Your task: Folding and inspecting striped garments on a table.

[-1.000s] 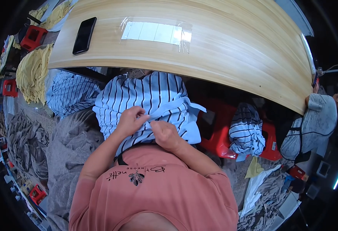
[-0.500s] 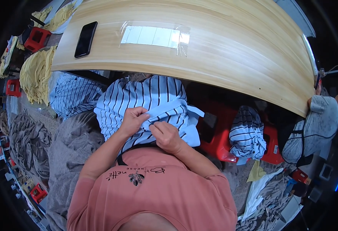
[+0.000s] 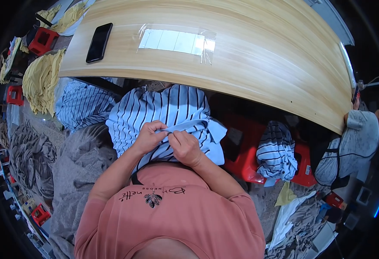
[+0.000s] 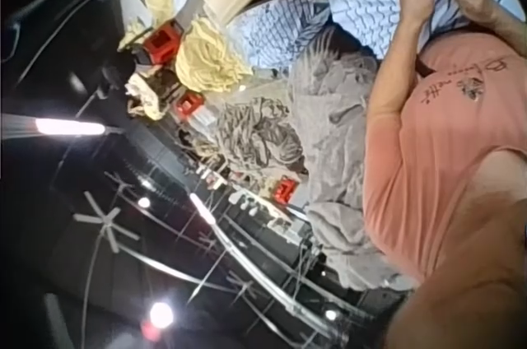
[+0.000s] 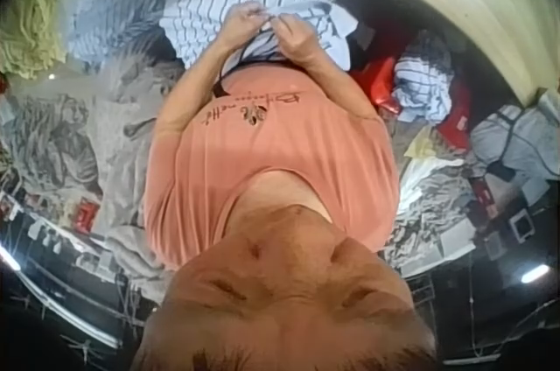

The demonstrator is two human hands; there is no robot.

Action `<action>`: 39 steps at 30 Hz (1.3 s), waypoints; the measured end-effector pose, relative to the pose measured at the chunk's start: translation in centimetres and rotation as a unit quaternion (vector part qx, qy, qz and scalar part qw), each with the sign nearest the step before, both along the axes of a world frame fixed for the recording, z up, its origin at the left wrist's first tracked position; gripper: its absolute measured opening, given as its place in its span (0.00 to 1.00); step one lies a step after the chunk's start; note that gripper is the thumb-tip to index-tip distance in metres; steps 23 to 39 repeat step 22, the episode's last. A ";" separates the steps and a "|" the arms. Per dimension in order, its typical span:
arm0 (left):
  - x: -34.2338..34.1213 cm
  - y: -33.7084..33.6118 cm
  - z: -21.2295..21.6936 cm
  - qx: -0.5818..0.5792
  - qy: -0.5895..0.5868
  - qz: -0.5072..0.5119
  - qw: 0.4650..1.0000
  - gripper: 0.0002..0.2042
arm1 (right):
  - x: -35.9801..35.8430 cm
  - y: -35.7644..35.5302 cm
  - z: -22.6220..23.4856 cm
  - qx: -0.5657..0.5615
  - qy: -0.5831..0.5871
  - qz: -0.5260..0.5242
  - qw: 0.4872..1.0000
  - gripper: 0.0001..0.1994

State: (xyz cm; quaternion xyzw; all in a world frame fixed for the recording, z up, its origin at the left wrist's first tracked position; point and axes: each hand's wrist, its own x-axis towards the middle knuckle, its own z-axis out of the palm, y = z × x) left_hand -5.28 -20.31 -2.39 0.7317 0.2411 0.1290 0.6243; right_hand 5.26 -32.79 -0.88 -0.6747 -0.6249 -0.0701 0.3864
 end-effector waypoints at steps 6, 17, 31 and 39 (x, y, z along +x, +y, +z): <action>-0.5 0.0 0.7 -0.137 0.052 0.023 0.989 0.04 | 0.2 0.4 -0.3 -0.024 0.036 0.036 0.998 0.10; -0.9 -0.4 -0.3 -0.264 0.064 0.072 0.960 0.03 | 0.1 0.8 -0.3 -0.031 0.030 0.035 0.998 0.11; -1.1 -0.3 -0.5 -0.226 0.042 0.063 0.971 0.03 | 0.3 1.2 -0.3 -0.029 0.079 0.048 0.995 0.10; -1.1 -0.3 -0.5 -0.226 0.042 0.063 0.971 0.03 | 0.3 1.2 -0.3 -0.029 0.079 0.048 0.995 0.10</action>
